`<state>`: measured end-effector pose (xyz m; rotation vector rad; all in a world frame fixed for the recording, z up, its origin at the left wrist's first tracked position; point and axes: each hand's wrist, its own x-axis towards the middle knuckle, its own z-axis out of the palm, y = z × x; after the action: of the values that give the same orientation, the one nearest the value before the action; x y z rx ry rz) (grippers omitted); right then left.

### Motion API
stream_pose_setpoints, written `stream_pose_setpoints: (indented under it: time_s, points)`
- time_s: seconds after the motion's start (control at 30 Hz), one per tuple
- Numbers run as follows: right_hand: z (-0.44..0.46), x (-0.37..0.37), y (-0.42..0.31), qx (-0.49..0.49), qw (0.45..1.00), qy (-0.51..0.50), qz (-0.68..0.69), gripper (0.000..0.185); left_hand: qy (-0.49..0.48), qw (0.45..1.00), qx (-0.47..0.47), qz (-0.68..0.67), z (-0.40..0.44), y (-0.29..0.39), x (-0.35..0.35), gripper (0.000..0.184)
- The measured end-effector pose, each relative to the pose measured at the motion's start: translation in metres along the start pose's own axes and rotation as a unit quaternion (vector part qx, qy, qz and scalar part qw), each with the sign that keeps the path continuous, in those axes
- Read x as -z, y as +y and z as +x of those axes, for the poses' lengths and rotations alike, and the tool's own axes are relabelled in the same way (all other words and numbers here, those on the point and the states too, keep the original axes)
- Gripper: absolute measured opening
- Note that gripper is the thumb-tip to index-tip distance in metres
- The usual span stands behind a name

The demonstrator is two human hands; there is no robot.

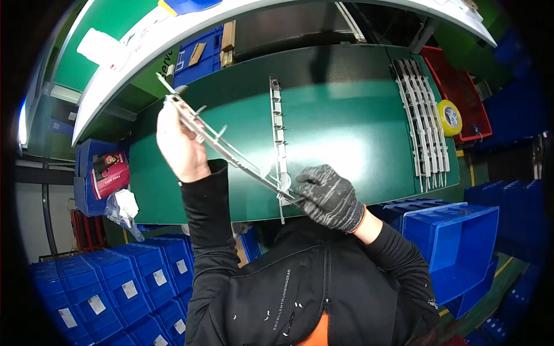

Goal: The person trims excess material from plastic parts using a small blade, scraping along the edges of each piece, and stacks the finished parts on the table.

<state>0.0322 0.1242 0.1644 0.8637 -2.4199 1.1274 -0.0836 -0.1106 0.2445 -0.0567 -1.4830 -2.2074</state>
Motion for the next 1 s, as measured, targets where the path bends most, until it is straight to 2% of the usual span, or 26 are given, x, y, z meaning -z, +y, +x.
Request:
stream_pose_setpoints:
  time_s: [0.1, 0.13, 0.17, 0.2, 0.23, 0.27, 0.3, 0.33, 0.37, 0.43, 0.5, 0.63, 0.83, 1.0]
  points:
    - [0.007, 0.006, 0.011, -0.079, 0.963, 0.243, 0.085, 0.013, -0.141, 0.977, -0.148, -0.054, -0.003, 0.066, -0.013, 0.023]
    - [0.007, 0.015, 0.006, -0.239, 0.917, 0.212, 0.238, 0.014, -0.121, 0.978, -0.167, -0.021, -0.010, 0.078, -0.019, 0.021]
    - [0.007, 0.023, 0.002, -0.388, 0.823, 0.170, 0.378, 0.020, -0.103, 0.977, -0.187, 0.011, -0.017, 0.082, -0.026, 0.019]
    - [0.007, 0.023, 0.007, -0.387, 0.793, 0.137, 0.450, 0.028, -0.096, 0.981, -0.147, 0.080, -0.024, 0.076, -0.028, 0.017]
    - [0.010, 0.021, 0.006, -0.386, 0.792, 0.134, 0.454, 0.028, -0.088, 0.979, -0.107, 0.148, -0.032, 0.065, -0.029, 0.015]
    - [0.014, 0.020, 0.003, -0.375, 0.849, 0.056, 0.369, 0.026, -0.161, 0.963, -0.033, 0.214, -0.042, 0.056, -0.032, 0.012]
    - [0.016, 0.019, 0.001, -0.357, 0.892, -0.022, 0.278, 0.023, -0.179, 0.949, 0.086, 0.244, -0.054, 0.039, -0.032, 0.014]
    - [0.003, 0.004, 0.010, -0.252, 0.916, 0.029, 0.311, 0.018, -0.210, 0.920, 0.200, 0.264, -0.060, 0.024, -0.030, 0.015]
    - [0.006, 0.004, 0.007, -0.253, 0.915, 0.029, 0.314, 0.018, -0.230, 0.908, 0.223, 0.269, -0.070, 0.001, -0.023, 0.016]
    - [0.014, 0.006, -0.002, -0.217, 0.960, 0.015, 0.175, 0.015, -0.245, 0.892, 0.308, 0.221, -0.089, -0.024, -0.012, 0.017]
    - [0.010, 0.002, -0.002, -0.243, 0.953, -0.009, 0.183, 0.016, -0.216, 0.890, 0.367, 0.162, -0.101, -0.028, -0.010, 0.018]
    - [0.005, -0.006, -0.005, -0.220, 0.961, -0.019, 0.168, 0.013, -0.230, 0.884, 0.389, 0.121, -0.106, -0.036, -0.002, 0.023]
    - [0.008, 0.002, -0.011, -0.296, 0.934, -0.056, 0.193, 0.020, -0.239, 0.863, 0.427, 0.126, -0.107, -0.038, -0.001, 0.023]
    - [0.002, 0.002, 0.000, -0.265, 0.933, -0.054, 0.236, 0.013, -0.253, 0.854, 0.440, 0.111, -0.106, -0.038, -0.003, 0.024]
